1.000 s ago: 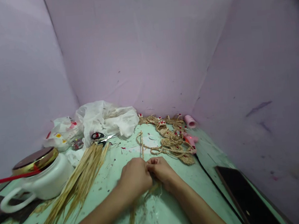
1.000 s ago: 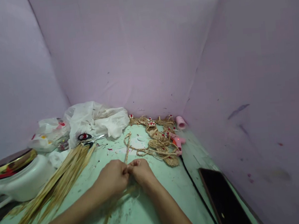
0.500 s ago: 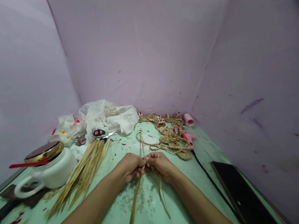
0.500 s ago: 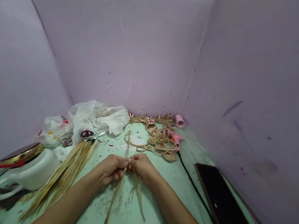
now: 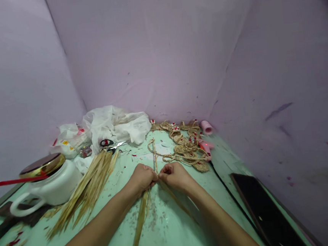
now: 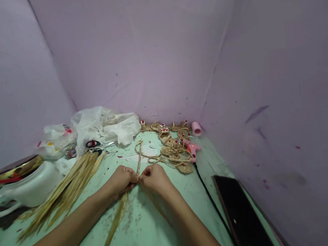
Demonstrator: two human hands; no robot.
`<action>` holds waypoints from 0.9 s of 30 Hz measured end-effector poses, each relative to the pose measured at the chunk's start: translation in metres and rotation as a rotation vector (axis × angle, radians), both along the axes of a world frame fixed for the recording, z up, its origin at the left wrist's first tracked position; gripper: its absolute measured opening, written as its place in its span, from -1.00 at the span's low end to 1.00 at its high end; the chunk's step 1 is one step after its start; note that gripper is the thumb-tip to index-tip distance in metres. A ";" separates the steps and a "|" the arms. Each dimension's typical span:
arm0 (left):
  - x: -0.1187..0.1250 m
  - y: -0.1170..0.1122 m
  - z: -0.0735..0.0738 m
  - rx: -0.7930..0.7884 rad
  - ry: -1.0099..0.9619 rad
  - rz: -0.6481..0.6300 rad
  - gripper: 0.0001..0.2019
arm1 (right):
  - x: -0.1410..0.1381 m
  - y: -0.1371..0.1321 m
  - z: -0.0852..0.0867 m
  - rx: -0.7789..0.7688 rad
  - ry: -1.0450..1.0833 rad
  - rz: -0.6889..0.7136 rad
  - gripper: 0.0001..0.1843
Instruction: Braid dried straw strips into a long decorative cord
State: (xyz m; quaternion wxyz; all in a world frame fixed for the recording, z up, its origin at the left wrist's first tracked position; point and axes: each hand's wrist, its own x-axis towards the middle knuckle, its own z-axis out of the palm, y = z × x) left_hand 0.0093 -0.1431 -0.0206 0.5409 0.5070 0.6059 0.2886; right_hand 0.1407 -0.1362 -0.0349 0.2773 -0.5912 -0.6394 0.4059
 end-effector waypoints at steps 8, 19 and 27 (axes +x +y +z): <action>0.002 -0.001 -0.002 -0.058 -0.012 0.020 -0.88 | -0.009 -0.018 0.020 -0.016 -0.176 -0.026 -0.90; -0.013 0.006 0.002 -0.050 -0.180 -0.138 -0.91 | 0.003 -0.006 0.018 -0.035 0.119 -0.063 -0.86; -0.013 0.005 0.004 -0.047 -0.176 -0.154 -0.96 | -0.016 -0.015 0.019 -0.327 0.322 -0.023 -0.83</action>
